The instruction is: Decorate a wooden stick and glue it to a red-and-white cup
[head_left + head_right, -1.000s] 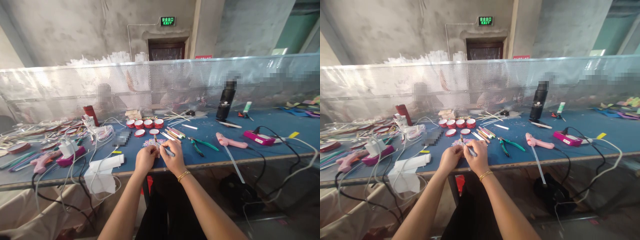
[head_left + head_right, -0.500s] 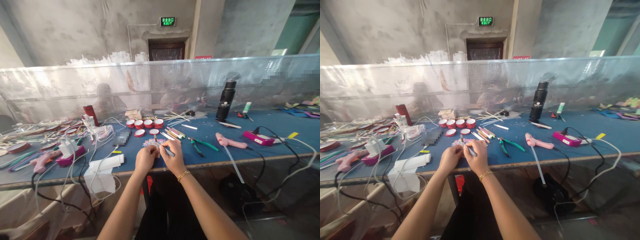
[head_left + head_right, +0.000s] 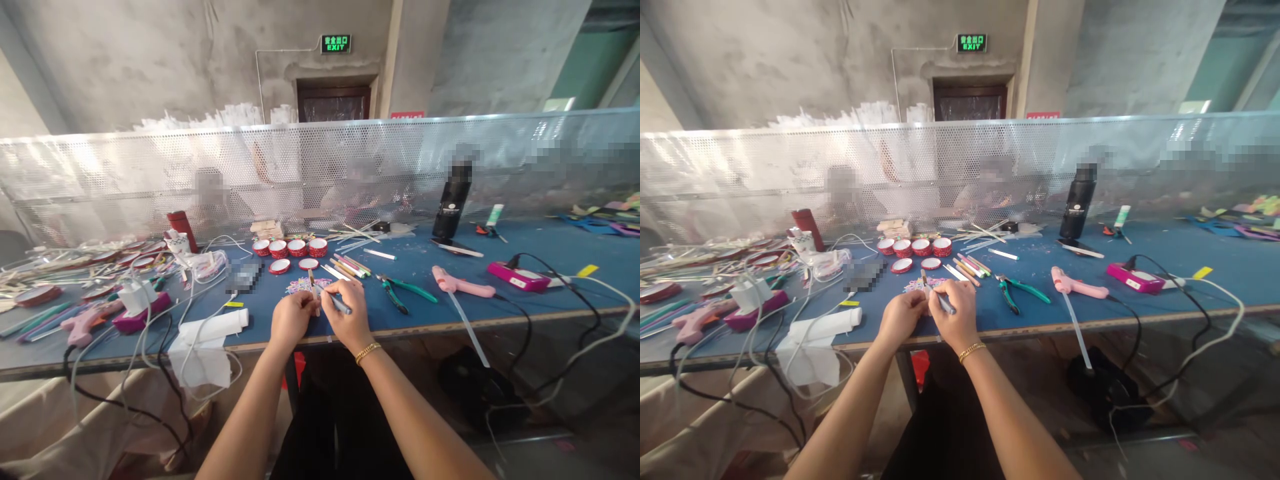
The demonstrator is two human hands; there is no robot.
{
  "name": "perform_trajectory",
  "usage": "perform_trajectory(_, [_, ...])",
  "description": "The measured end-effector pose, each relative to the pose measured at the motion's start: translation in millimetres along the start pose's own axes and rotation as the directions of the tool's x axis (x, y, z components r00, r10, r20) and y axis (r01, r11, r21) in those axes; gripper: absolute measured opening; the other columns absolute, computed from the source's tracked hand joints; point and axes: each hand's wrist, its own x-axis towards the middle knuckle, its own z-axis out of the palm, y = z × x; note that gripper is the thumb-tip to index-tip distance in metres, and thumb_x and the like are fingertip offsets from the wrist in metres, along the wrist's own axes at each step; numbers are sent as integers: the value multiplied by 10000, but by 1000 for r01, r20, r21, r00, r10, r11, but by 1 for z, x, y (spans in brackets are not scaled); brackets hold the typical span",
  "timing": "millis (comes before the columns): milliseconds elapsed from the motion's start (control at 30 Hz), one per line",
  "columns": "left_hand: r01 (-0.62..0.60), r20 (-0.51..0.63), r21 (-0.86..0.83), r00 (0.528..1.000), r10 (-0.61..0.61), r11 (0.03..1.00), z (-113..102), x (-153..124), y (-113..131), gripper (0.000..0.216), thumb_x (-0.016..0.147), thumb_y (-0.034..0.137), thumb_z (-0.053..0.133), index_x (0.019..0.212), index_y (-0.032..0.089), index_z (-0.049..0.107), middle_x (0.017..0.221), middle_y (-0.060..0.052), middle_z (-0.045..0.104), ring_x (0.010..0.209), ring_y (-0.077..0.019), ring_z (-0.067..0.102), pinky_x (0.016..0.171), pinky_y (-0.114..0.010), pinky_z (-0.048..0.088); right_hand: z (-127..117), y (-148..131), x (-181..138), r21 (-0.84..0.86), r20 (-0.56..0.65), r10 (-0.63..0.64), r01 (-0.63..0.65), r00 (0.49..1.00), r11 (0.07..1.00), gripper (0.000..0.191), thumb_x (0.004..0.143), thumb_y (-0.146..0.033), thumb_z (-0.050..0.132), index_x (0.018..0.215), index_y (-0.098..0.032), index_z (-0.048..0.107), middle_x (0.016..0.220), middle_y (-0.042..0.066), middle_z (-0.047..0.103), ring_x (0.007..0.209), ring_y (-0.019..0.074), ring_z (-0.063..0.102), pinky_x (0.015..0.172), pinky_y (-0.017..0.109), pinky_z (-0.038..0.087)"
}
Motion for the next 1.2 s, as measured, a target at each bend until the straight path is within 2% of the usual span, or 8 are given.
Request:
perform_trajectory(400, [7,3,4,1000,-7,1000,0,1,-1,236,857,316,574,648,210,599,617,36,615,609,-133,520,590,-248,300,0,0,0,-9,-29,7,-7,1000,1000,148,897,-178,587,765,-227,543,703,-8,632,711,190,596,847,386,413])
perform_trajectory(700, [11,1,9,1000,-11,1000,1,2,-1,241,851,300,572,628,209,581,604,34,613,601,-133,521,580,-251,289,1,0,0,-11,3,2,-2,1000,1000,124,900,-189,588,787,-232,559,731,-2,655,722,191,605,858,394,415])
perform_trajectory(867, [11,11,-10,1000,-11,1000,0,2,-1,227,852,308,572,650,212,610,645,26,651,627,-140,549,601,-247,315,1,0,0,-11,-36,14,-14,999,1000,147,901,-174,575,770,-230,538,714,-6,636,726,190,602,843,384,420])
perform_trajectory(1200, [8,3,13,1000,-8,1000,0,1,1,241,855,300,563,633,209,582,625,23,628,625,-146,538,589,-252,298,1,0,-1,-23,-1,9,-9,1000,1000,138,896,-189,584,772,-235,545,726,-3,645,731,194,602,855,390,419])
